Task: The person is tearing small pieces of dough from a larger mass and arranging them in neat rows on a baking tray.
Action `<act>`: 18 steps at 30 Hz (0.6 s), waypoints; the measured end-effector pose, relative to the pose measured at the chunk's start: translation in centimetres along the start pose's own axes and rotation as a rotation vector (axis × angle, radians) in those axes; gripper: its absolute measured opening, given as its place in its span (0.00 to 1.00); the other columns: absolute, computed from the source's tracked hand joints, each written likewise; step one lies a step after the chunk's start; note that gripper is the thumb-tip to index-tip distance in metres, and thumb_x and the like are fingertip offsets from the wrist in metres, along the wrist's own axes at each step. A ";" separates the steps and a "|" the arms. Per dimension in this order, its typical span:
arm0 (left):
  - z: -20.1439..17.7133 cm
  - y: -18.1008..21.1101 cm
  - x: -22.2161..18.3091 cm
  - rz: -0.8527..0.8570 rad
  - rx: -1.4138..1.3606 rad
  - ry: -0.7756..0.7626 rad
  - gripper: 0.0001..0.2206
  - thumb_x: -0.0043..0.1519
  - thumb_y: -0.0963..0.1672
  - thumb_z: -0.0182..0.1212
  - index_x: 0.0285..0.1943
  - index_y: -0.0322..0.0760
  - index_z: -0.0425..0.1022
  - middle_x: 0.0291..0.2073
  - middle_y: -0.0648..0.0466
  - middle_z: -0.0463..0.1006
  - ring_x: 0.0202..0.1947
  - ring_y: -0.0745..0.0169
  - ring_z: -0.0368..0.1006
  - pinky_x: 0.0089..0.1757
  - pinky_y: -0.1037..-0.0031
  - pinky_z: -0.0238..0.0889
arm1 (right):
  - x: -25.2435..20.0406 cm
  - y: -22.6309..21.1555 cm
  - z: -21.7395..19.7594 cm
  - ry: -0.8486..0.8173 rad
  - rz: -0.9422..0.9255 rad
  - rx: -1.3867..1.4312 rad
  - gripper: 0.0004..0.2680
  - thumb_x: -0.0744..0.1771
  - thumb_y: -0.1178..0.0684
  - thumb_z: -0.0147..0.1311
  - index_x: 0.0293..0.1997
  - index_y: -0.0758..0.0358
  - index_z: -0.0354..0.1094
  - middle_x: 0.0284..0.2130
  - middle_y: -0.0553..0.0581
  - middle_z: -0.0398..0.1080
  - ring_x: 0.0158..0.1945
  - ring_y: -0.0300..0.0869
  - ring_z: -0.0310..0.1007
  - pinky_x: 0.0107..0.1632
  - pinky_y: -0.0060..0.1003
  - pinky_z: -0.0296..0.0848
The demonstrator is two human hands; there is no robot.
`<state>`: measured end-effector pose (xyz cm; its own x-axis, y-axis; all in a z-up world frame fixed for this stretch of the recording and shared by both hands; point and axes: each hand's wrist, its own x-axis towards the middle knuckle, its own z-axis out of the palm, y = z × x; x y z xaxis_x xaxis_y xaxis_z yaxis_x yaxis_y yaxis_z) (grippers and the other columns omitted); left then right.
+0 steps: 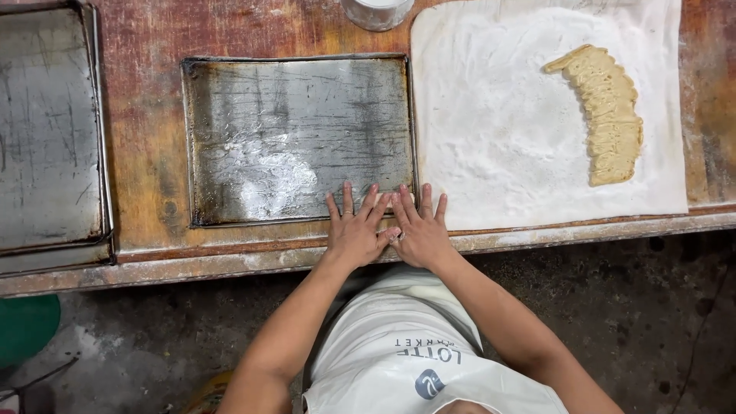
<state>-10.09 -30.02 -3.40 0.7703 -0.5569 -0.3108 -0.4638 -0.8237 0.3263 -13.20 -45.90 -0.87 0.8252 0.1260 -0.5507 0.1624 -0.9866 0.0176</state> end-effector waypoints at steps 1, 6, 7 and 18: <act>-0.3 -0.1 -0.5 0.005 0.004 0.002 0.35 0.63 0.63 0.29 0.78 0.54 0.44 0.77 0.57 0.40 0.72 0.23 0.29 0.61 0.27 0.20 | 0.3 -0.1 0.4 0.004 0.005 0.002 0.29 0.67 0.35 0.33 0.76 0.55 0.34 0.75 0.56 0.28 0.73 0.72 0.19 0.67 0.74 0.22; -1.2 1.0 0.2 -0.008 0.048 0.011 0.34 0.65 0.61 0.34 0.77 0.47 0.47 0.76 0.51 0.47 0.72 0.24 0.37 0.61 0.27 0.30 | -0.3 4.3 0.8 0.135 -0.174 0.213 0.32 0.66 0.30 0.43 0.77 0.48 0.35 0.75 0.53 0.26 0.74 0.69 0.23 0.69 0.71 0.34; -0.4 1.6 1.2 0.017 0.062 0.013 0.34 0.65 0.61 0.34 0.77 0.47 0.47 0.76 0.51 0.47 0.72 0.24 0.37 0.61 0.27 0.30 | -0.7 6.2 1.0 0.149 -0.151 0.222 0.32 0.66 0.30 0.43 0.77 0.48 0.35 0.75 0.53 0.26 0.74 0.69 0.23 0.69 0.71 0.34; 5.2 18.0 22.7 0.262 -0.195 0.689 0.15 0.61 0.51 0.59 0.53 0.46 0.76 0.46 0.59 0.73 0.51 0.57 0.70 0.47 0.64 0.60 | -3.0 31.4 10.1 0.570 0.153 0.666 0.16 0.67 0.38 0.51 0.60 0.48 0.68 0.54 0.49 0.68 0.60 0.44 0.68 0.61 0.38 0.66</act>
<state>-3.23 -58.09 -9.19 0.7746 -0.4859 0.4049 -0.6324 -0.6045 0.4844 -16.05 -78.30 -7.14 0.9847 -0.1551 -0.0800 -0.1738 -0.8299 -0.5301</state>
